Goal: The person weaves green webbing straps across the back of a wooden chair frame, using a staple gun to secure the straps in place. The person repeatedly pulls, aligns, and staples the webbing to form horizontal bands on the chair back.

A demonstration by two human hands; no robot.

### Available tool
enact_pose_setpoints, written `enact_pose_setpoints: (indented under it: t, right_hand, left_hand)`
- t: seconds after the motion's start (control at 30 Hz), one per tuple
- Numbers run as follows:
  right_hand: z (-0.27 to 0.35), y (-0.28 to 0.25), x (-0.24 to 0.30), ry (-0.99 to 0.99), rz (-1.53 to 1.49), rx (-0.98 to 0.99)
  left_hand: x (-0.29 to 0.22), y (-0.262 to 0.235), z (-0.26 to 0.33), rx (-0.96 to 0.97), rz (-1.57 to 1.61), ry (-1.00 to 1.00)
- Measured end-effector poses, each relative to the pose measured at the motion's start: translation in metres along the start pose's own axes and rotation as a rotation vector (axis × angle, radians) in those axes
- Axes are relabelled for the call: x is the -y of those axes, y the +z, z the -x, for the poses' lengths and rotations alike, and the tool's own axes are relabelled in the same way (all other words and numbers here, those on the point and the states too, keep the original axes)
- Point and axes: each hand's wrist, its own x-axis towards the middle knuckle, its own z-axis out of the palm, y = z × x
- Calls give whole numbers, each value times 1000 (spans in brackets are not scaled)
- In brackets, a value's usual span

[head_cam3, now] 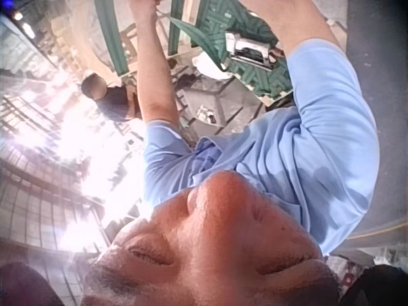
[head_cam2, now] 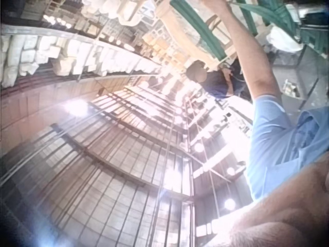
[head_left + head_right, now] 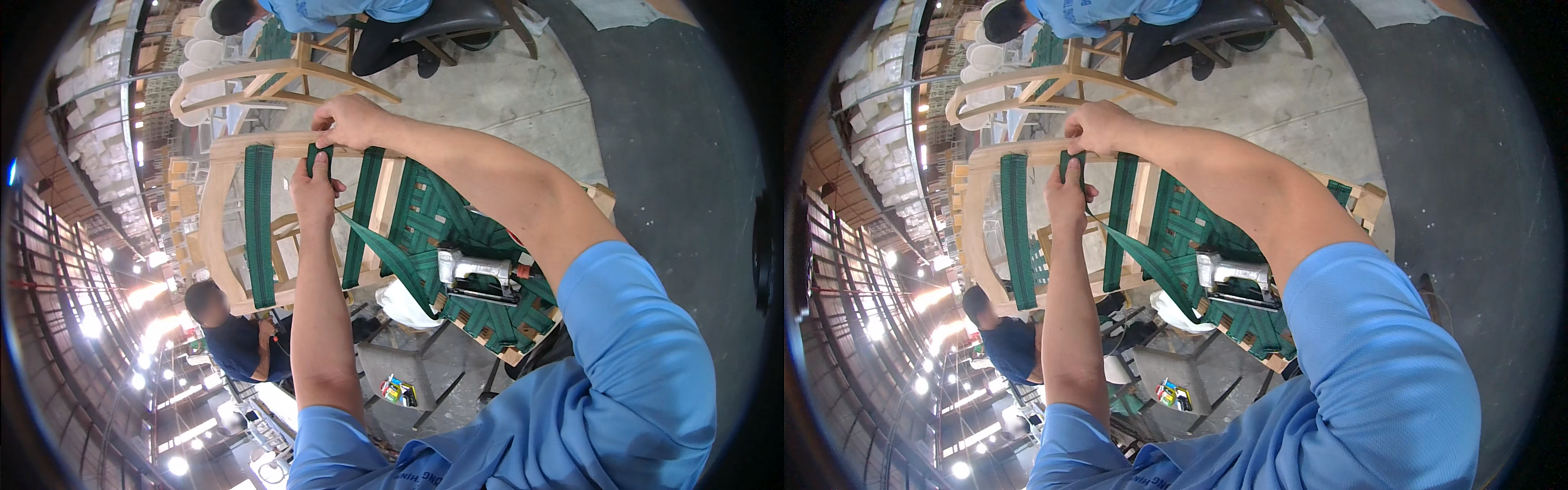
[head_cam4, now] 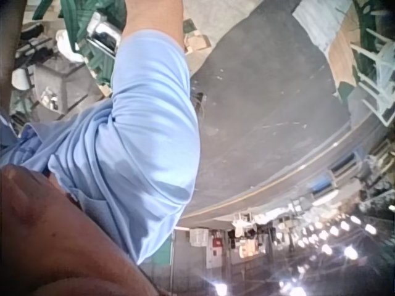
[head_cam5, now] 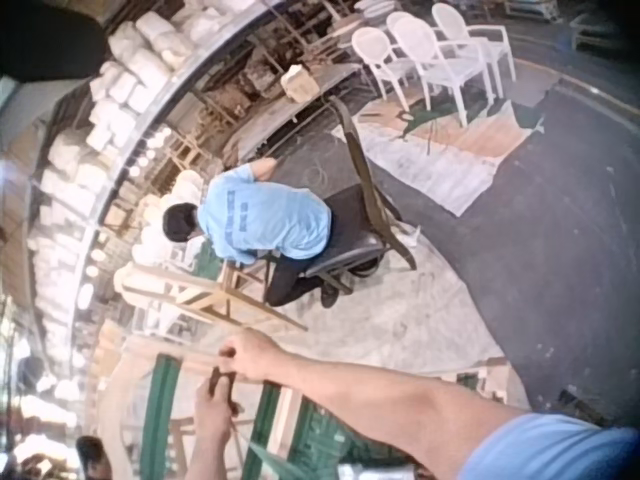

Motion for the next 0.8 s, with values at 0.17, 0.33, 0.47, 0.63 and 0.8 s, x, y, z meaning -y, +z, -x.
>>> enact_pose_setpoints:
  t: [0.17, 0.33, 0.47, 0.63, 0.8]
  right_hand:
    - [1, -1, 0, 6, -8, -16]
    - [2, -1, 1, 15, 0, -17]
    - [3, 0, 1, 8, 7, -31]
    - [4, 3, 3, 24, -11, -26]
    - [4, 9, 3, 12, -19, -28]
  left_hand:
    - [-5, -3, -1, 36, -43, -2]
    - [-7, -3, 0, 28, -69, 3]
    - [-4, -3, 0, 27, -48, 10]
    - [3, -6, 1, 25, -48, 24]
    - [5, -6, 4, 5, -38, 15]
